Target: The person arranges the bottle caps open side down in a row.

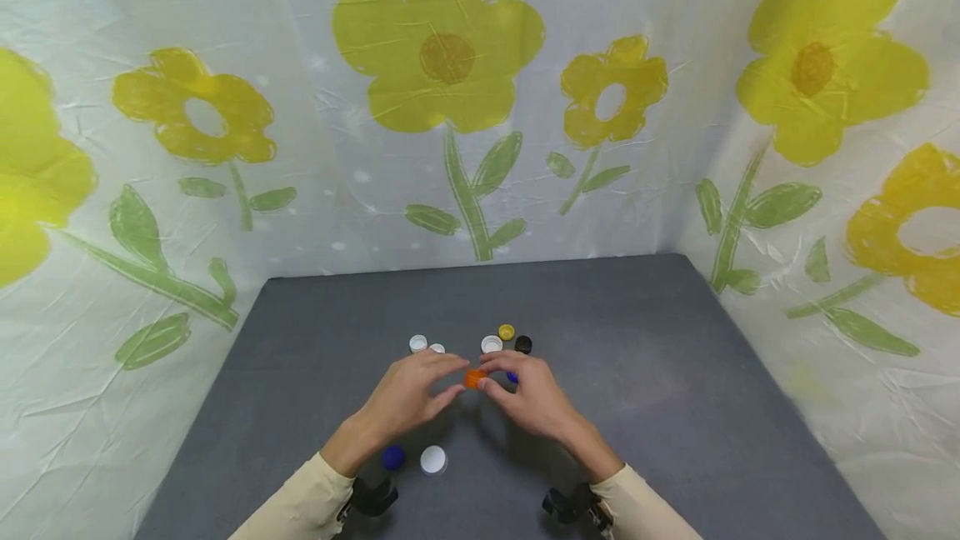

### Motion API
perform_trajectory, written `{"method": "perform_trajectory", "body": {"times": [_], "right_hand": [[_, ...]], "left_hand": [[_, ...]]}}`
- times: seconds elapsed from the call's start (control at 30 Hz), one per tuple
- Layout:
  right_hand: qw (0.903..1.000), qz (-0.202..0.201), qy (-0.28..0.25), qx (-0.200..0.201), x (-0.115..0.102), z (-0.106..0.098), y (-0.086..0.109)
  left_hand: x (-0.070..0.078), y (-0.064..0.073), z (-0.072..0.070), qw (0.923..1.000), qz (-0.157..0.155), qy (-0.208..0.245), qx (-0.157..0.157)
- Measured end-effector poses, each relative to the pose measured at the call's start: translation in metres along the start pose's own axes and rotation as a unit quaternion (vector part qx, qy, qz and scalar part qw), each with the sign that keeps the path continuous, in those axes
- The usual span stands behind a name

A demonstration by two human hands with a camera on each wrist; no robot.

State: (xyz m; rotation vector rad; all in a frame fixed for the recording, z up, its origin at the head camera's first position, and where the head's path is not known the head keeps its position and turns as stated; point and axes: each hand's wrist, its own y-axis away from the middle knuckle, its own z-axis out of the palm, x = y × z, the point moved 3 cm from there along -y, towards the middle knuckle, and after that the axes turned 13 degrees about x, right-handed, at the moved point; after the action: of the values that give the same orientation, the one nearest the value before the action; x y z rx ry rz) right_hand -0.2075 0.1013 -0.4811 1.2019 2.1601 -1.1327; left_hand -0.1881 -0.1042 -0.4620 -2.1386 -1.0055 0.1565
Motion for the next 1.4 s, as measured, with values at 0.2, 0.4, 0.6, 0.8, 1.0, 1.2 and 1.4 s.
{"method": "perform_trajectory", "body": {"times": [0.2,0.4,0.6,0.8,1.0,1.2,1.4], "right_hand": [[0.9975,0.032,-0.059,-0.023,-0.002,0.003,0.004],[0.9984,0.010,-0.056,-0.003,-0.002,0.008,0.006],[0.9942,-0.091,-0.004,0.057,-0.005,0.004,0.007],[0.9812,-0.178,-0.003,0.074,-0.009,0.003,0.009],[0.9756,-0.202,-0.014,0.085,-0.010,0.005,0.012],[0.9786,-0.189,0.000,0.081,-0.008,0.003,0.014],[0.9827,-0.166,0.007,0.082,-0.008,-0.003,0.020]], "left_hand": [[0.004,0.005,-0.002,0.9992,-0.006,0.024,0.032],[0.001,0.010,0.001,0.9966,-0.049,0.058,0.033],[-0.003,0.014,0.002,0.9776,-0.157,0.140,0.002],[-0.009,0.017,0.004,0.9410,-0.261,0.211,-0.040],[-0.009,0.018,0.004,0.9201,-0.304,0.234,-0.079],[-0.006,0.017,0.005,0.9328,-0.281,0.210,-0.082],[0.002,0.014,0.004,0.9674,-0.175,0.180,-0.030]]}}
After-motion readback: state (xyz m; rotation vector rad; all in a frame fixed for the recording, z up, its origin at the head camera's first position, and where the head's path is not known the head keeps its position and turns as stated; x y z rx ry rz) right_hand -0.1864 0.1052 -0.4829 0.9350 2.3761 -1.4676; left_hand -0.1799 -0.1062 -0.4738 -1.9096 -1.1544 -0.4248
